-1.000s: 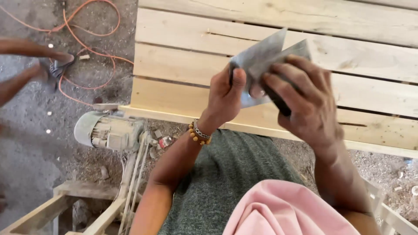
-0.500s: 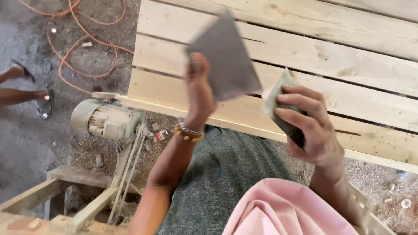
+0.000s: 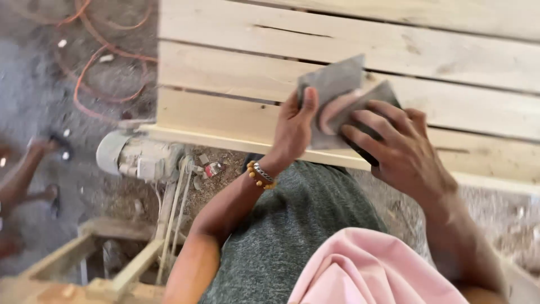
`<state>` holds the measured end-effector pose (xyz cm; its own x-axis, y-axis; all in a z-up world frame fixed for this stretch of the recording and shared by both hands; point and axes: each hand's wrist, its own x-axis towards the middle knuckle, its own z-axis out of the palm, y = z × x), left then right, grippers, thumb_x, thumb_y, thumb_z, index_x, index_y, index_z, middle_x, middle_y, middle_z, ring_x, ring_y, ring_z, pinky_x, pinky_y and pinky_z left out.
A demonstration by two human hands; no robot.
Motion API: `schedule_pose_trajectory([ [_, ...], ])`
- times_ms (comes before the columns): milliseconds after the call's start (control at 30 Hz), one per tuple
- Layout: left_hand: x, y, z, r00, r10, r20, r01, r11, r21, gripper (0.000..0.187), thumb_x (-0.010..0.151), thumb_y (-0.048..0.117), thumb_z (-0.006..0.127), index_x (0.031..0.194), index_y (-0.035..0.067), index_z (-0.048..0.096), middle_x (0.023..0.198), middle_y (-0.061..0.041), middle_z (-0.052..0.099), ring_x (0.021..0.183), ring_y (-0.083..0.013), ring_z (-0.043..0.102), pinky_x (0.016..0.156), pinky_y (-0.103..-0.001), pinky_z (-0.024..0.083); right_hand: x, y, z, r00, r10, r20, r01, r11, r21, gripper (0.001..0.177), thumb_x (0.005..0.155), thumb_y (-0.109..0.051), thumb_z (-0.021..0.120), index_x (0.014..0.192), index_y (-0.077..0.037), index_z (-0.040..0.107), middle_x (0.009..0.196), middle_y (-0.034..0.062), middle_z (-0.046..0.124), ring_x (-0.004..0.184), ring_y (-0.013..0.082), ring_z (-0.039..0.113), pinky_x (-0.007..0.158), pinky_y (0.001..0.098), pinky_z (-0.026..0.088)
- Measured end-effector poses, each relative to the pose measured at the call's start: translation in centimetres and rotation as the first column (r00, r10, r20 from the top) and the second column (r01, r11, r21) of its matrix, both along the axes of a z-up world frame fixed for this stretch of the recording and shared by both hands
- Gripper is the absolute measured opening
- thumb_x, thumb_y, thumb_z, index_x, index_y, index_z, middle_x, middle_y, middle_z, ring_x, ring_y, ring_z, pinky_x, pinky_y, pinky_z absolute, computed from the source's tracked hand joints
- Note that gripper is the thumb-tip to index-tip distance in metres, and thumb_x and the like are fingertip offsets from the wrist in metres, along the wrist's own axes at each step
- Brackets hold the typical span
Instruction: Applying wood filler to gaps between wooden slats using a putty knife and smoothing the surface.
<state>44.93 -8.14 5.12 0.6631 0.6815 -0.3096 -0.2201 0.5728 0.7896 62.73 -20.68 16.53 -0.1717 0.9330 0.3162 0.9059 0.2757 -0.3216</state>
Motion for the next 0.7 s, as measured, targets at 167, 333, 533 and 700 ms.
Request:
schedule_pose_trajectory([
  [167, 1.5, -0.9, -2.0, 0.978, 0.093, -0.189, -0.007, 0.912, 0.411, 0.052, 0.112, 0.050, 0.043, 0.121, 0.002, 0.062, 0.101, -0.010, 0.070, 0.085, -0.0151, 0.067, 0.067, -0.030, 0.058, 0.2, -0.7, -2.2, 0.997, -0.076, 0.007, 0.075, 0.991, 0.111, 0.054, 0.086, -0.004, 0.091, 0.131, -0.016, 0.064, 0.143, 0.0066, 0.057, 0.138, 0.0285, 0.048, 0.109, 0.0433, 0.040],
  [333, 4.9, -0.9, 0.6, 0.944, 0.284, 0.169, -0.246, 0.945, -0.215, 0.046, 0.109, 0.043, 0.054, 0.129, 0.001, 0.054, 0.122, -0.012, 0.064, 0.109, -0.0224, 0.067, 0.088, -0.039, 0.063, -0.2, -2.1, -4.5, 0.910, -0.045, -0.413, 0.134, 0.973, 0.188, 0.052, 0.084, 0.006, 0.081, 0.126, -0.013, 0.057, 0.137, 0.0104, 0.055, 0.137, 0.0324, 0.052, 0.113, 0.0491, 0.048],
  [533, 6.1, 0.0, 0.7, 0.991, 0.055, 0.118, -0.003, 0.914, -0.405, 0.050, 0.104, 0.042, 0.050, 0.135, 0.004, 0.044, 0.127, -0.016, 0.065, 0.115, -0.0301, 0.068, 0.091, -0.043, 0.065, 5.5, -3.9, -8.6, 0.871, -0.278, -0.404, 0.294, 0.956, -0.024, 0.057, 0.084, 0.019, 0.067, 0.133, -0.009, 0.058, 0.142, 0.0139, 0.056, 0.139, 0.0357, 0.054, 0.110, 0.0451, 0.051],
  [700, 7.7, 2.9, -4.1, 0.988, -0.140, 0.060, 0.152, 0.940, -0.307, 0.047, 0.106, 0.041, 0.050, 0.130, 0.000, 0.051, 0.122, -0.017, 0.067, 0.110, -0.0285, 0.069, 0.088, -0.041, 0.065, 8.0, -3.1, -6.2, 0.957, -0.231, -0.175, 0.217, 0.971, -0.097, 0.067, 0.070, 0.005, 0.080, 0.131, -0.015, 0.062, 0.143, 0.0114, 0.054, 0.138, 0.0351, 0.047, 0.110, 0.0523, 0.047],
])
